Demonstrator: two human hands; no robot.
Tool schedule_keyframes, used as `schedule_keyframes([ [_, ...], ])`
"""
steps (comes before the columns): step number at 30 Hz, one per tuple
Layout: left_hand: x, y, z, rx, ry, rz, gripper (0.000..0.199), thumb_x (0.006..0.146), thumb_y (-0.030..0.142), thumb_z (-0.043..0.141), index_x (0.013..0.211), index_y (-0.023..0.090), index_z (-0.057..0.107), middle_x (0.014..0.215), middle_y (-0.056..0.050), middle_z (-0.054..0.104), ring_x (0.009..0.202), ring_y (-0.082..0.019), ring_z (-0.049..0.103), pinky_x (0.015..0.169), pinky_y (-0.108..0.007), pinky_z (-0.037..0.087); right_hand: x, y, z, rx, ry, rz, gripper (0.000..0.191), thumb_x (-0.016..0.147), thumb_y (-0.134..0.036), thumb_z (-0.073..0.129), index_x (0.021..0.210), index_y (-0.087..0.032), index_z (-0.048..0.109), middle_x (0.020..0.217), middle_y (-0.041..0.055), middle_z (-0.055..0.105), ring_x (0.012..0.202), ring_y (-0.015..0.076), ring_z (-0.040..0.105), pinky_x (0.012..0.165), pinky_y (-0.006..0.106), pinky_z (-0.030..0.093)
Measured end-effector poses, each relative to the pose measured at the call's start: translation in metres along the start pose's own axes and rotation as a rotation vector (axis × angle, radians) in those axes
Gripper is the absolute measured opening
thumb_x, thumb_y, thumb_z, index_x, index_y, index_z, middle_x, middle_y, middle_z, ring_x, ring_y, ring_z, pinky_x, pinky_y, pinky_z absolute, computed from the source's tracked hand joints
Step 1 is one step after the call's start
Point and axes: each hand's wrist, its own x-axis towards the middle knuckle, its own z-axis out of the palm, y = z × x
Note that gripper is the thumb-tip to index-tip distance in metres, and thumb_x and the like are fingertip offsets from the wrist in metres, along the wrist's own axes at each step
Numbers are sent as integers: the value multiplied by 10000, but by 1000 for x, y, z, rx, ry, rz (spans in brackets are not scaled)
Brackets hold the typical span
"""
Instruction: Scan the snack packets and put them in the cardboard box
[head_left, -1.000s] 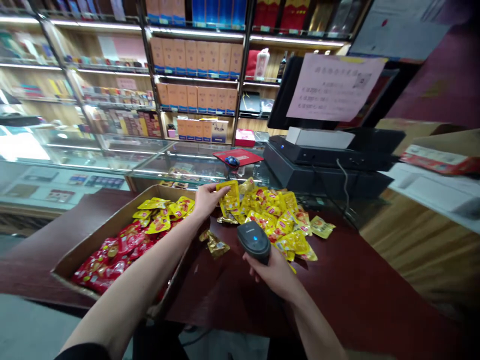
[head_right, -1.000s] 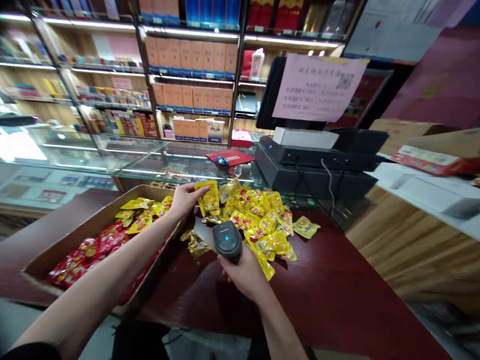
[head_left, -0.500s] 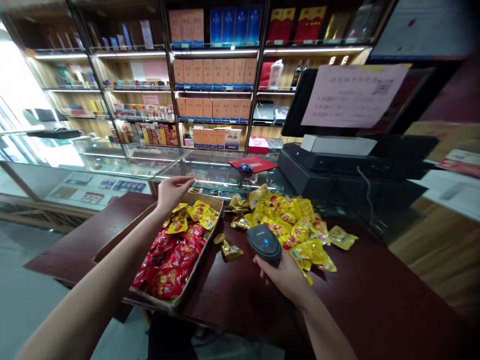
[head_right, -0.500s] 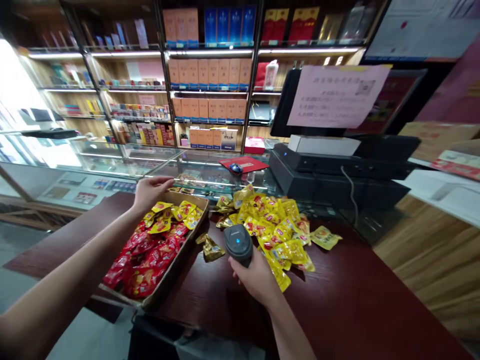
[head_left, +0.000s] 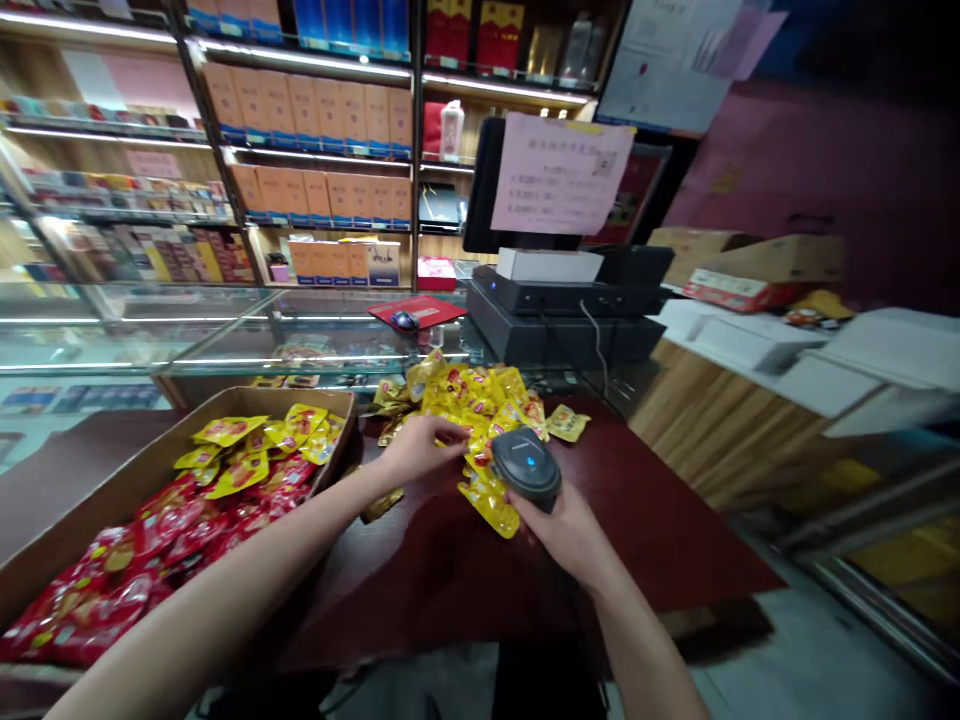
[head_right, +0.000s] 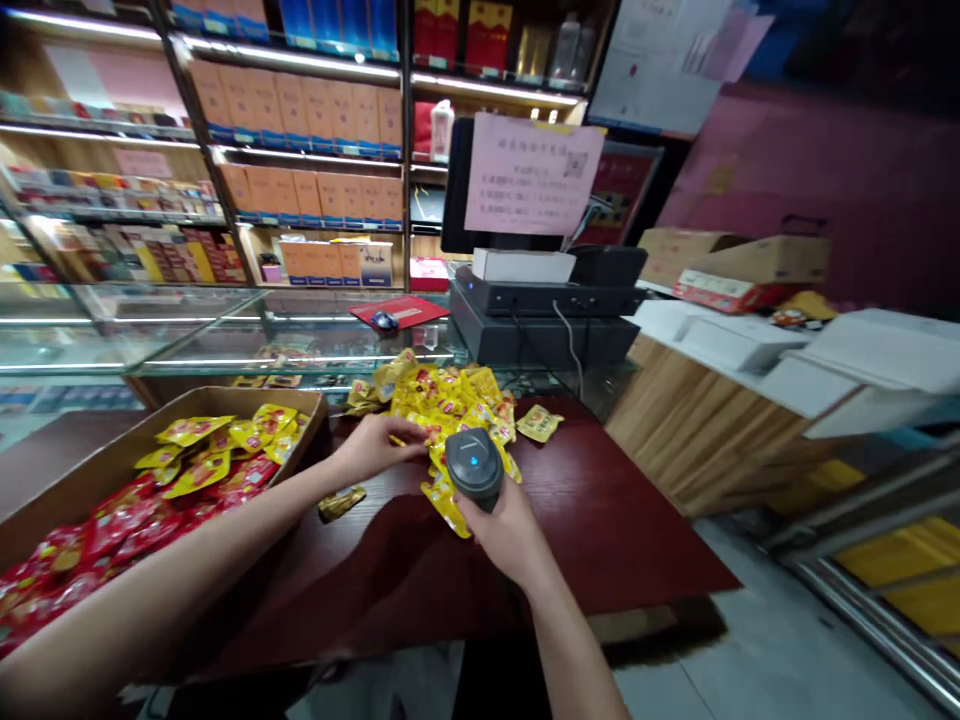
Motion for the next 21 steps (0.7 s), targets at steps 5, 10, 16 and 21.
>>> schedule_keyframes([
  [5, -11, -1, 49, 351, -194, 107, 450, 809, 457, 681, 1185, 210, 677, 1064, -87, 673, 935, -231, 651, 810, -310, 492, -8, 14, -22, -78, 20, 111, 224, 727, -381, 723, 770, -198, 602, 468, -39, 544, 399, 128, 484, 408, 246, 401],
  [10, -15, 0, 63, 617, -221, 331, 326, 899, 436, 578, 1167, 275, 675, 1174, -100, 594, 1085, -261, 553, 877, -365, 433, -12, 26, -24, -72, 50, 173, 236, 737, -364, 714, 782, -198, 552, 487, -53, 527, 408, 112, 470, 404, 228, 388],
  [16, -13, 0, 57, 770, -345, 477, 153, 906, 177, 516, 910, 166, 668, 1051, -108, 638, 1086, -249, 536, 881, -359, 393, -13, 31, -21, -42, 43, 210, 242, 729, -380, 700, 805, -189, 573, 549, -28, 571, 417, 114, 481, 408, 239, 406],
  [21, -16, -5, 46, 721, -391, 275, 262, 830, 207, 589, 1088, 158, 605, 1057, -102, 651, 939, -223, 614, 798, -314, 443, -14, 26, -16, -76, -4, 168, 229, 735, -363, 698, 858, -185, 622, 576, -13, 611, 444, 132, 520, 443, 254, 438],
])
